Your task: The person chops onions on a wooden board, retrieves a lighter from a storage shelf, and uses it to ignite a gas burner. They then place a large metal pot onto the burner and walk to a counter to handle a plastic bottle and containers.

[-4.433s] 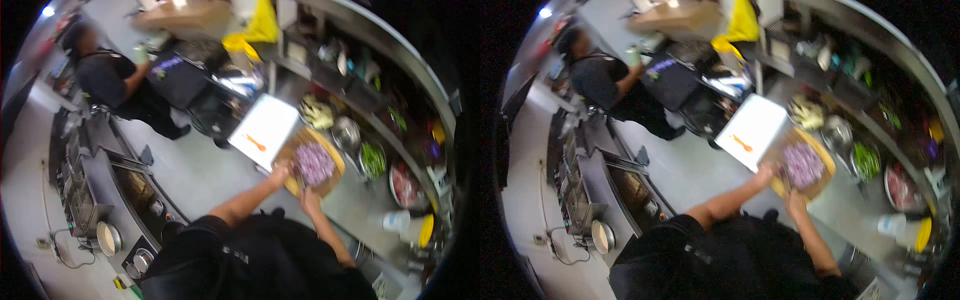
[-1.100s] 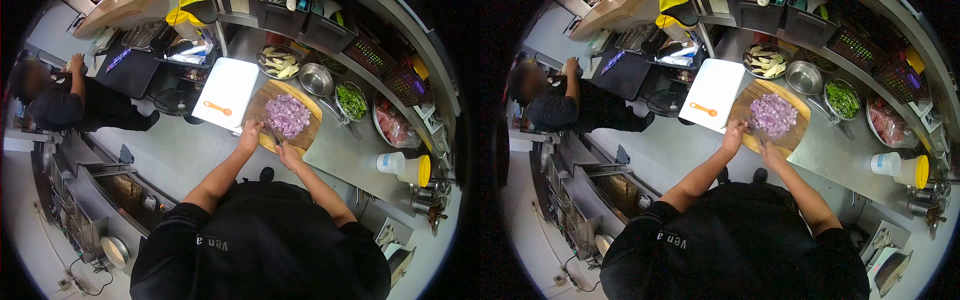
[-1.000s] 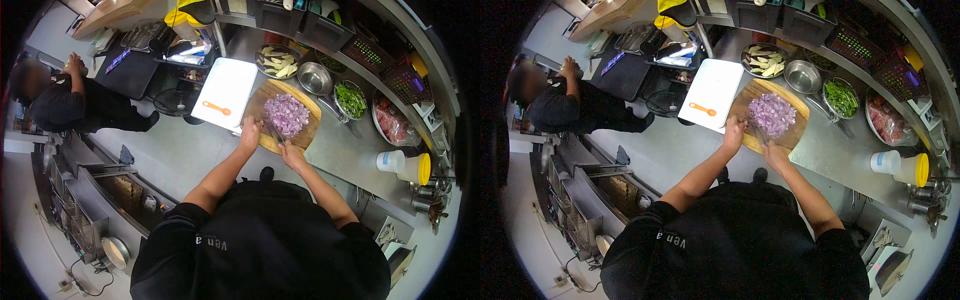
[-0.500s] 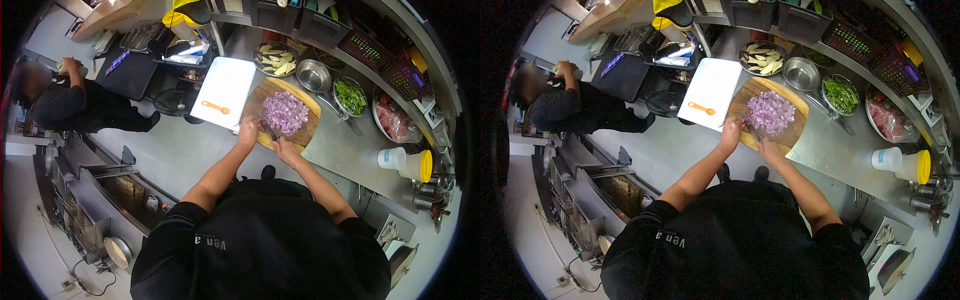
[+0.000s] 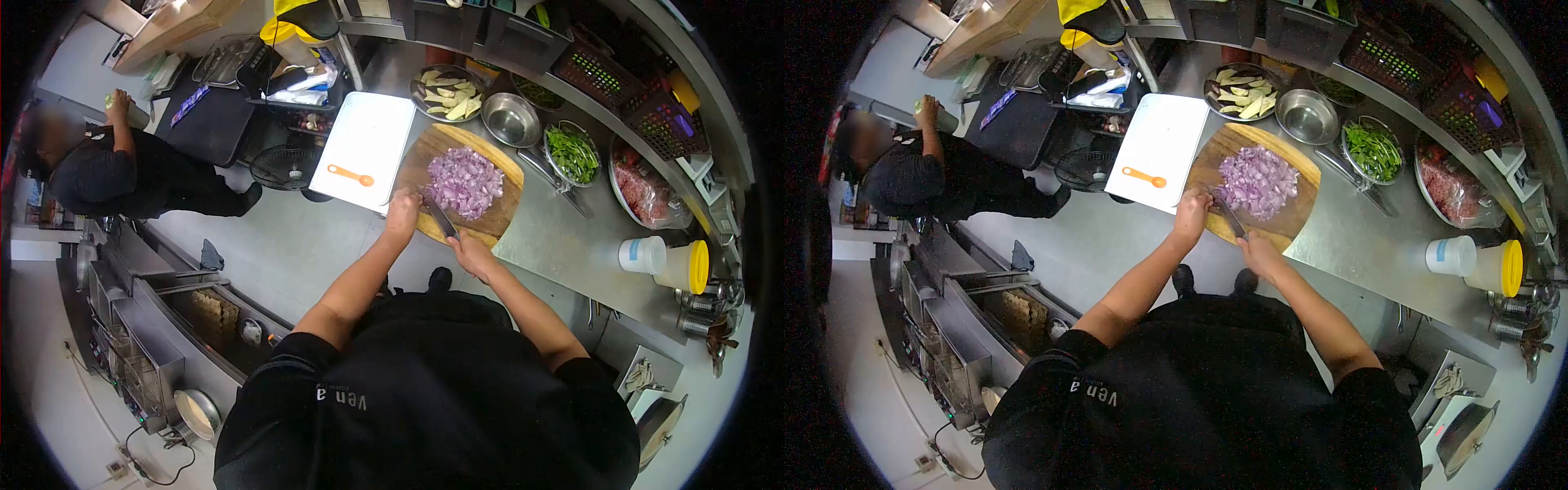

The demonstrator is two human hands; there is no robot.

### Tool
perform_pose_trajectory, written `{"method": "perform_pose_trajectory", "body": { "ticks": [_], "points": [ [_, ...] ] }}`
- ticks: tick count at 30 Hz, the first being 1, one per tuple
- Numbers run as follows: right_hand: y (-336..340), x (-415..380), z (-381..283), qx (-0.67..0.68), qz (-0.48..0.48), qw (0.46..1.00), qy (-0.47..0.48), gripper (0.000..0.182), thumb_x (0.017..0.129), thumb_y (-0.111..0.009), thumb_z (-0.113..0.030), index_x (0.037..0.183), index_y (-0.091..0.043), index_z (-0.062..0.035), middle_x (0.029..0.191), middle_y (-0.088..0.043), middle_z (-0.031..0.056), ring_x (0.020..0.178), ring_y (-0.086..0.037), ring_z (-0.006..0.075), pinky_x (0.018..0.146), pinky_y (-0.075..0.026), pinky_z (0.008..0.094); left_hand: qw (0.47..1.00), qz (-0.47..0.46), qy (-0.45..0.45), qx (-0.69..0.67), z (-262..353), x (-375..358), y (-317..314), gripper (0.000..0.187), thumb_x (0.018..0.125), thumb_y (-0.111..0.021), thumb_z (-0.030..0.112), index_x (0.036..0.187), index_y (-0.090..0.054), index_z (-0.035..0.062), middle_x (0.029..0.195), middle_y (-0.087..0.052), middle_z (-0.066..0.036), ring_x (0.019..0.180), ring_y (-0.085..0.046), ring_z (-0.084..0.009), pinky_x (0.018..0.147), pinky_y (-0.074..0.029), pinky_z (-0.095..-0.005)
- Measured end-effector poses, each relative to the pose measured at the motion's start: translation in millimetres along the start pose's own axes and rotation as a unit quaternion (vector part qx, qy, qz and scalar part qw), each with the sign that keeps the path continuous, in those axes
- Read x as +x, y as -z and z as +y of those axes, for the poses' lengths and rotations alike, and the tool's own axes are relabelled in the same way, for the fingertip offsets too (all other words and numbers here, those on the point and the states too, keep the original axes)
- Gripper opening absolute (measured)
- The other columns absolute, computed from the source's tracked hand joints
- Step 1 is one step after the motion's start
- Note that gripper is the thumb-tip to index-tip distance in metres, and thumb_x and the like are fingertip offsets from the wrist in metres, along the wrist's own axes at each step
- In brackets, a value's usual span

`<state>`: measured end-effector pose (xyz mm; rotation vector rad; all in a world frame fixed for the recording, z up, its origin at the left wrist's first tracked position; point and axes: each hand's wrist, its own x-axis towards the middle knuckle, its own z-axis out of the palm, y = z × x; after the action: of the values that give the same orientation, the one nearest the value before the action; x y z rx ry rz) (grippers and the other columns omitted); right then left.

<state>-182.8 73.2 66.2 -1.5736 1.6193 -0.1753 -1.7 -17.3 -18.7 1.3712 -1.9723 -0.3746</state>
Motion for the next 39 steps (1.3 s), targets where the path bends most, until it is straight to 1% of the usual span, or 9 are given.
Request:
{"method": "perform_pose_trajectory", "body": {
  "ticks": [2, 6, 8, 14, 27, 33, 35, 37, 39],
  "points": [
    [4, 0, -13, 0.094, -0.069, 0.990, -0.085, 0.037, 0.097, -0.043, -0.030, 0.100, -0.047, 0.0074, 0.084, -0.059, 0.0332, 0.082, -0.058, 0.0497, 0.075, -0.045, 0.0537, 1.000, -0.002, -0.004, 0.014, 3, 0, 1, 0.005, 0.072, -0.065, -0.002, 0.076, -0.067, -0.0040, 0.077, -0.061, -0.017, 0.076, -0.061, -0.0334, 0.066, -0.050, -0.0391],
    [-8, 16, 9, 0.076, -0.020, 0.997, -0.022, 0.036, 0.097, -0.044, -0.029, 0.098, -0.046, 0.0073, 0.082, -0.059, 0.0325, 0.080, -0.058, 0.0496, 0.074, -0.045, 0.0536, 0.999, -0.035, 0.003, 0.025, 4, -2, 6, 0.010, 0.077, -0.059, 0.004, 0.073, -0.064, -0.0033, 0.084, -0.060, -0.020, 0.080, -0.059, -0.0361, 0.070, -0.048, -0.0441],
    [-13, 17, 29, 0.001, 0.044, 0.997, 0.057, 0.041, 0.098, -0.041, -0.036, 0.098, -0.043, 0.0058, 0.072, -0.058, 0.0241, 0.054, -0.060, 0.0372, 0.048, -0.049, 0.0456, 0.999, -0.026, 0.009, 0.017, 4, -4, 7, 0.010, 0.077, -0.058, 0.004, 0.074, -0.064, -0.0032, 0.084, -0.059, -0.020, 0.082, -0.058, -0.0365, 0.070, -0.048, -0.0443],
    [-8, 4, 23, -0.061, 0.045, 0.995, 0.071, 0.037, 0.096, -0.043, -0.031, 0.100, -0.048, 0.0053, 0.084, -0.061, 0.0324, 0.084, -0.059, 0.0494, 0.077, -0.044, 0.0551, 0.999, -0.012, 0.005, 0.031, 8, -9, 15, 0.006, 0.077, -0.063, 0.003, 0.080, -0.067, -0.0013, 0.081, -0.059, -0.017, 0.080, -0.058, -0.0355, 0.071, -0.048, -0.0426],
    [-1, 27, 32, -0.097, 0.088, 0.987, 0.089, 0.036, 0.095, -0.045, -0.030, 0.100, -0.048, 0.0059, 0.078, -0.061, 0.0310, 0.077, -0.060, 0.0482, 0.071, -0.046, 0.0556, 0.998, 0.000, -0.047, 0.050, 5, 2, 1, 0.006, 0.079, -0.058, 0.002, 0.078, -0.064, 0.0008, 0.084, -0.059, -0.018, 0.078, -0.056, -0.0370, 0.070, -0.048, -0.0439],
    [30, -12, 12, -0.104, 0.098, 0.989, 0.037, 0.037, 0.095, -0.045, -0.029, 0.098, -0.049, 0.0070, 0.079, -0.062, 0.0312, 0.077, -0.061, 0.0480, 0.072, -0.046, 0.0562, 0.985, -0.015, 0.114, -0.132, -5, 27, 2, 0.015, 0.078, -0.058, 0.002, 0.091, -0.065, 0.0015, 0.085, -0.068, -0.017, 0.081, -0.065, -0.0332, 0.073, -0.051, -0.0413],
    [7, -4, 21, -0.148, 0.060, 0.985, 0.066, 0.036, 0.095, -0.045, -0.030, 0.099, -0.049, 0.0062, 0.082, -0.062, 0.0315, 0.079, -0.061, 0.0476, 0.074, -0.046, 0.0554, 0.977, 0.027, 0.158, -0.143, -18, 23, 9, 0.020, 0.082, -0.052, -0.003, 0.097, -0.065, 0.0004, 0.083, -0.069, -0.013, 0.078, -0.068, -0.0227, 0.070, -0.053, -0.0307],
    [-10, 6, 31, -0.160, 0.099, 0.974, 0.129, 0.036, 0.095, -0.045, -0.030, 0.100, -0.050, 0.0055, 0.084, -0.062, 0.0314, 0.081, -0.062, 0.0467, 0.075, -0.047, 0.0542, 0.976, 0.025, 0.159, -0.149, -12, 22, 26, 0.020, 0.081, -0.054, -0.001, 0.097, -0.064, 0.0006, 0.084, -0.069, -0.015, 0.079, -0.068, -0.0255, 0.071, -0.052, -0.0341],
    [-14, 14, 28, -0.108, 0.092, 0.988, 0.057, 0.035, 0.094, -0.046, -0.030, 0.095, -0.053, 0.0048, 0.083, -0.062, 0.0313, 0.082, -0.062, 0.0460, 0.075, -0.047, 0.0533, 0.975, 0.023, 0.161, -0.153, -3, 21, 37, 0.020, 0.079, -0.055, 0.000, 0.098, -0.063, 0.0008, 0.085, -0.069, -0.016, 0.079, -0.067, -0.0283, 0.072, -0.052, -0.0376]
  ]
}}
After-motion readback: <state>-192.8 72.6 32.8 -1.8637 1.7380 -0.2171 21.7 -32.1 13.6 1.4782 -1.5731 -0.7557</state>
